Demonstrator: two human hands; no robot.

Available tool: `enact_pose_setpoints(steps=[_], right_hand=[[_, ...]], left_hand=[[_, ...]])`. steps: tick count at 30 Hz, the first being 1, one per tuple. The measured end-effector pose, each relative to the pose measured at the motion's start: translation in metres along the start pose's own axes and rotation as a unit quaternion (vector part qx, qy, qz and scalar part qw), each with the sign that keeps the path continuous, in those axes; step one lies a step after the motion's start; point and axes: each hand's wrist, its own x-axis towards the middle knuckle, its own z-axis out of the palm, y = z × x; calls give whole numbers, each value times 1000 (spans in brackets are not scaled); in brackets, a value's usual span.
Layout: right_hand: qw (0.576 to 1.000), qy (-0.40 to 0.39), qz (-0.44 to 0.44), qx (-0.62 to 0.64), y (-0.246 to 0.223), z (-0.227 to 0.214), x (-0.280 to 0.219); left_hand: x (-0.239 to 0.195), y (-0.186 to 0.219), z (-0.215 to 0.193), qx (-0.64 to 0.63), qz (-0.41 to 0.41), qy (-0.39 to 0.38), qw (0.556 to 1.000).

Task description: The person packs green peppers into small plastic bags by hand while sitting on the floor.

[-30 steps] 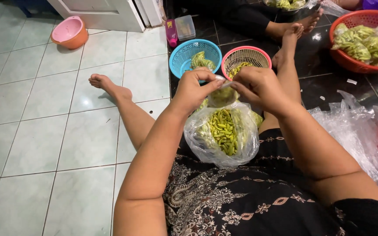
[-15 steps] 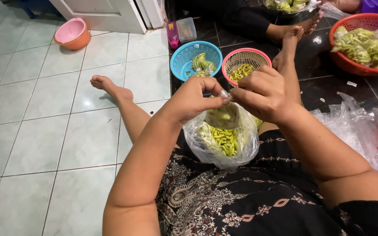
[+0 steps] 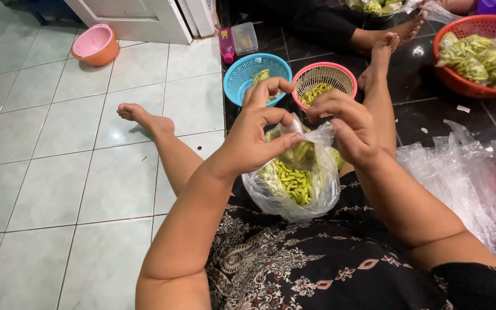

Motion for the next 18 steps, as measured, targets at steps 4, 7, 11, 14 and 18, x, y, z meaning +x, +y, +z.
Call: enact_pose_setpoints(steps=[4, 7, 11, 14, 18], right_hand=[[984, -30, 110, 138, 1, 10, -3], [969, -21, 115, 218, -2, 19, -5], [958, -13, 141, 250, -8, 23, -5], [957, -18, 144, 251, -6, 23, -8], [980, -9, 105, 170, -6, 24, -6]], left_hand=[[1, -3, 4, -23, 39, -29, 999], [-1, -8, 8, -39, 55, -35, 997], [-4, -8, 8, -55, 59, -39, 996], [-7, -6, 8, -48, 54, -30, 997], [-13, 5, 15, 55, 45, 48, 996]])
